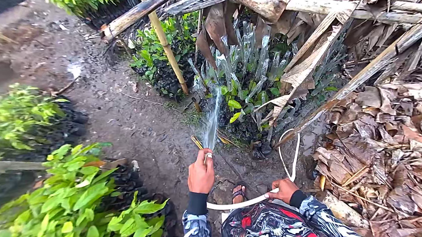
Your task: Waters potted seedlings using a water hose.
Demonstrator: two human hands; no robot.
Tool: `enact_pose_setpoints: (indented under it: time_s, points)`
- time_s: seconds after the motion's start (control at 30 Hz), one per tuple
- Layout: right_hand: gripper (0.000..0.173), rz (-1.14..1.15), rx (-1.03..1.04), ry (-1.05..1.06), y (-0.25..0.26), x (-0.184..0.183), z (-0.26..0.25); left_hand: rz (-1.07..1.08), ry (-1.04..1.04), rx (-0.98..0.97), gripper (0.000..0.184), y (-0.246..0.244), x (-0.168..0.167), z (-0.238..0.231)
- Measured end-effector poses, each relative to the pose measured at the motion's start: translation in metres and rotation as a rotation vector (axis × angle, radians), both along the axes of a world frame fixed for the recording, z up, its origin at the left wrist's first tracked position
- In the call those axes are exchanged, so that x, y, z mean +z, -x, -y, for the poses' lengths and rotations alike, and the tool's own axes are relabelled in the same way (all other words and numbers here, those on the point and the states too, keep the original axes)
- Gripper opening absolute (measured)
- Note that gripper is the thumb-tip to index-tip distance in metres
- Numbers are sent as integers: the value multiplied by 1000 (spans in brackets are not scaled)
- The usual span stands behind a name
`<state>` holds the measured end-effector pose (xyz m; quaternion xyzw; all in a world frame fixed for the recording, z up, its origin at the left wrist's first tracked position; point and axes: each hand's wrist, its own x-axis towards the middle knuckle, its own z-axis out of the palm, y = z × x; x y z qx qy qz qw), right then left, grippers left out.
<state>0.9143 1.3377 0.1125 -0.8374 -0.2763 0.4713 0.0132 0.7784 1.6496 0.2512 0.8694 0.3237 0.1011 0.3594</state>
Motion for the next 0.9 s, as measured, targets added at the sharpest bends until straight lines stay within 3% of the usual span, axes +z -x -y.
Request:
enact_pose_setpoints:
  time_s: [0.6,0.9]
  points:
    - [76,9,2,-40,5,14,-18,62,-45,5,38,-9,15,-14]
    - [75,23,29,-45,9,16,-23,-21,-69,-36,37,-20,38,-10]
